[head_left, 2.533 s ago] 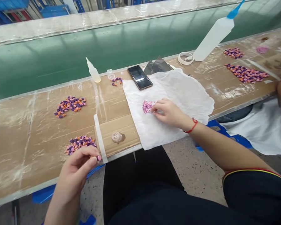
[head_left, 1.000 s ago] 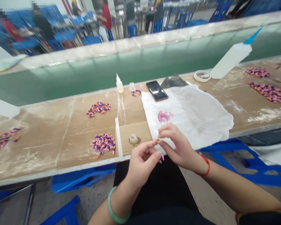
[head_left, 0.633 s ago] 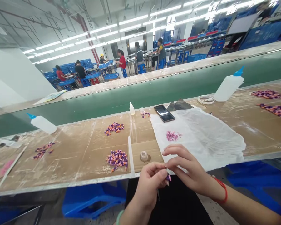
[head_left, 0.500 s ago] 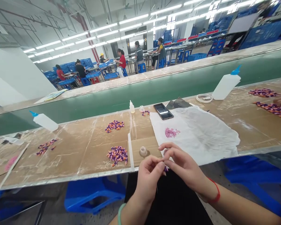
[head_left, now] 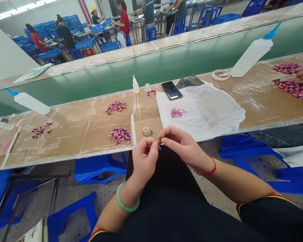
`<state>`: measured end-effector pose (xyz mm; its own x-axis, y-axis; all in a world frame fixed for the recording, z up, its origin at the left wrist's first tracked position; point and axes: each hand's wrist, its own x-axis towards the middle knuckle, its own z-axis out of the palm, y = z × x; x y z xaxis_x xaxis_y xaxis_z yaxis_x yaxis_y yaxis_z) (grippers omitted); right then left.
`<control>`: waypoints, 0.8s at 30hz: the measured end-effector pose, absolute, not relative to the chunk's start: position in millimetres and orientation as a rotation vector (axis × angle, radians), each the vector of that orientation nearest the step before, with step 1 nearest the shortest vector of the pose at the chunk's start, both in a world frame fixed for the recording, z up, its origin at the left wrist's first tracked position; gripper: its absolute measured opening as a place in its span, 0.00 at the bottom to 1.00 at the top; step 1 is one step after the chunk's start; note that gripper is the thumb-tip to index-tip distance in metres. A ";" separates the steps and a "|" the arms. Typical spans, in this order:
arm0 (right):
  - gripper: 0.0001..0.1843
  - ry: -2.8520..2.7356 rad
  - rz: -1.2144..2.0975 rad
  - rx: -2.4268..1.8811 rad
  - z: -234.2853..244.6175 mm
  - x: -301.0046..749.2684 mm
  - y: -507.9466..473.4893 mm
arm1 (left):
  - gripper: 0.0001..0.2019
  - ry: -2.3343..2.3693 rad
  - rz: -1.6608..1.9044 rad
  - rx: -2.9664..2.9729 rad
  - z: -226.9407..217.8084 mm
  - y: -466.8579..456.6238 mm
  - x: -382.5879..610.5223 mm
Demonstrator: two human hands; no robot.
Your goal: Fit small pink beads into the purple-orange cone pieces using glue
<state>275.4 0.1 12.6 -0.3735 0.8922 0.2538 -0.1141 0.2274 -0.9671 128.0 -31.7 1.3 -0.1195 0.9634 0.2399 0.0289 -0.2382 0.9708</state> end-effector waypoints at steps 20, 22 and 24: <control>0.06 -2.081 1.310 -0.777 25.0 286.3 19.2 | 0.09 1.105 0.917 1.574 21.0 -12.9 96.6; 0.06 -2.075 1.302 -0.786 21.3 282.8 18.4 | 0.09 1.095 0.885 1.562 19.0 -11.3 93.0; 0.06 -2.059 1.307 -0.803 18.2 279.2 19.0 | 0.09 1.095 0.886 1.539 16.4 -9.6 90.2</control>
